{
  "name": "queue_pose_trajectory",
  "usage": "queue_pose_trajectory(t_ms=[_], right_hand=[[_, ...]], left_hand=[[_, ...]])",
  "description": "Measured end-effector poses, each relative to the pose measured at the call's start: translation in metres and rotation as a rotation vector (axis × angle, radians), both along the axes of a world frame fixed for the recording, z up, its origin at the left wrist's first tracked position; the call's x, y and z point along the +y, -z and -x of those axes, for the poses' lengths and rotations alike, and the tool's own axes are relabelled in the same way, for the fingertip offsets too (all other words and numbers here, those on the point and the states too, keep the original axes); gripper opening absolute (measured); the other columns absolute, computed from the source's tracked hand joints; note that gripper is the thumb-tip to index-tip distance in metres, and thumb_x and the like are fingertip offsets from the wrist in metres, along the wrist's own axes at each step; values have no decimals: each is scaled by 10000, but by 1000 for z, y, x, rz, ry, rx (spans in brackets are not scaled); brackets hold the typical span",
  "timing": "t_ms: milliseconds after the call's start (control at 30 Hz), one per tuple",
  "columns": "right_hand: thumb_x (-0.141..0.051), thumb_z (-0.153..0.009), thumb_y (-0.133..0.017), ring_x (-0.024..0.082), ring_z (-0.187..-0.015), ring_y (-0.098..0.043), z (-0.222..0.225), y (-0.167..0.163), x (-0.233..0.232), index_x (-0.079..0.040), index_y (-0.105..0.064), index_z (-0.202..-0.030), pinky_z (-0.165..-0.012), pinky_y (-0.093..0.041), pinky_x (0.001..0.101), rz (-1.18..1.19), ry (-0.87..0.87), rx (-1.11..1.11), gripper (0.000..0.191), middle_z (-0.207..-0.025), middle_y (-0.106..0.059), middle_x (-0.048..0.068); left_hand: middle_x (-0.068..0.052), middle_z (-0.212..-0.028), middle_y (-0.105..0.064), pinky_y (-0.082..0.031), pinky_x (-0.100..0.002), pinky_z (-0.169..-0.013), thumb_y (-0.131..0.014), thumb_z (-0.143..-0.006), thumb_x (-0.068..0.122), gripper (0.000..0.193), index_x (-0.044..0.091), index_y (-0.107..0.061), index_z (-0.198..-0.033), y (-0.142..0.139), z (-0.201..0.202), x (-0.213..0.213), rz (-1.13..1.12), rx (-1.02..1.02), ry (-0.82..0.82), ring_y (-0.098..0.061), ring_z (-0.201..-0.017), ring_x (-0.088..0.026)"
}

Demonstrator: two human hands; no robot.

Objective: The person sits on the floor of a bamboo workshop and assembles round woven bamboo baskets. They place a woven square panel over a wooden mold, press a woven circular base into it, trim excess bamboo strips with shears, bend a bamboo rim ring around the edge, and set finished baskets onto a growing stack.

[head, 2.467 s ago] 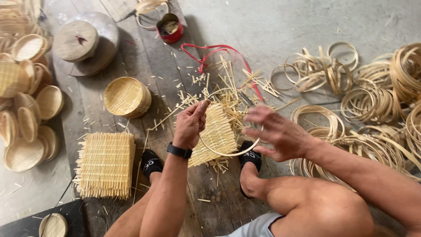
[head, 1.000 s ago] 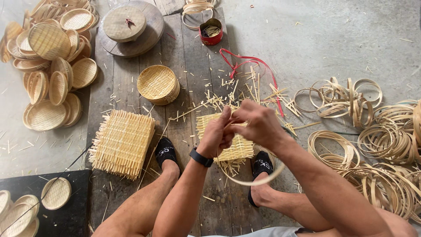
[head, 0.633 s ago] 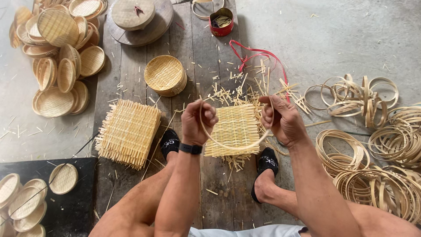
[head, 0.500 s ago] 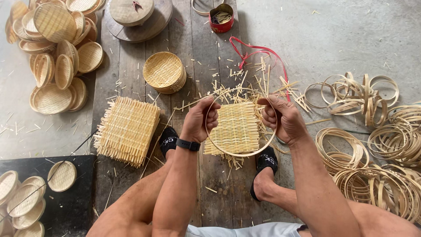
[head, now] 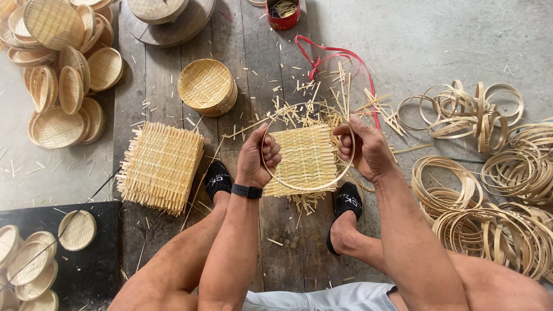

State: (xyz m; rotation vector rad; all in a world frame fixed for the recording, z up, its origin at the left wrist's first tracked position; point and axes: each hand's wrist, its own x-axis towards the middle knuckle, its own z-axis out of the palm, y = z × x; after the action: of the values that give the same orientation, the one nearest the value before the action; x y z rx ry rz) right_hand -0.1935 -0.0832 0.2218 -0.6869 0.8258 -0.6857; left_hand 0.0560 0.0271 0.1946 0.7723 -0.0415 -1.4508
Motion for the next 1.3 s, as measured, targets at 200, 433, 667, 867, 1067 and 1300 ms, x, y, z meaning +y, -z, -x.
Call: queue_pose_trajectory(t_ms=[200,433,667,867,1067,1300], right_hand=[[-272,-1031,-626,58,-493,-395,4,26,-2,29,-685,-873,-436,-323,225,10,-63,-65,345,-602,-428,-45],[-213,-1007,-674,63,-498,-442,7,58,-11,36,-681,-917,-449,-371,217,122,-65,15,265,-626,-497,-25],[-71,-849,-743,99,-620,-663,10,100,-10,-5,-711,-1031,-520,-562,258,237,-119,552,196,-806,-740,53],[-98,-846,-801,147,-649,-690,-7,170,4,-20,-766,-979,-574,-575,284,312,-91,887,158,-798,-757,70],[-160,-812,-821,199,-759,-735,-20,216,13,-53,-787,-988,-737,-572,341,567,-86,1116,209,-851,-776,104],[-170,-853,-795,215,-773,-737,-16,228,17,-93,-803,-1048,-761,-571,355,624,-92,1126,209,-895,-783,107]], left_hand=[[19,-531,-523,-356,-227,-373,-658,-962,265,315,110,-607,-692,8,1,-2,-194,-169,97,-428,-419,-78],[60,-473,-440,-311,-214,-327,-711,-971,264,385,120,-554,-651,35,8,-6,-158,-132,-34,-389,-378,-56],[23,-601,-550,-380,-216,-405,-688,-889,196,99,141,-641,-821,99,2,0,-360,-313,-188,-470,-464,-60],[-49,-816,-730,-568,-305,-601,-733,-828,76,231,59,-753,-1058,185,6,15,-559,-952,-103,-667,-671,-119],[-147,-789,-716,-560,-393,-742,-782,-798,62,410,167,-789,-1194,226,-5,21,-708,-1320,142,-672,-709,-252],[-96,-867,-791,-598,-340,-753,-843,-753,102,257,102,-813,-1008,231,-7,29,-734,-1276,66,-753,-769,-211]])
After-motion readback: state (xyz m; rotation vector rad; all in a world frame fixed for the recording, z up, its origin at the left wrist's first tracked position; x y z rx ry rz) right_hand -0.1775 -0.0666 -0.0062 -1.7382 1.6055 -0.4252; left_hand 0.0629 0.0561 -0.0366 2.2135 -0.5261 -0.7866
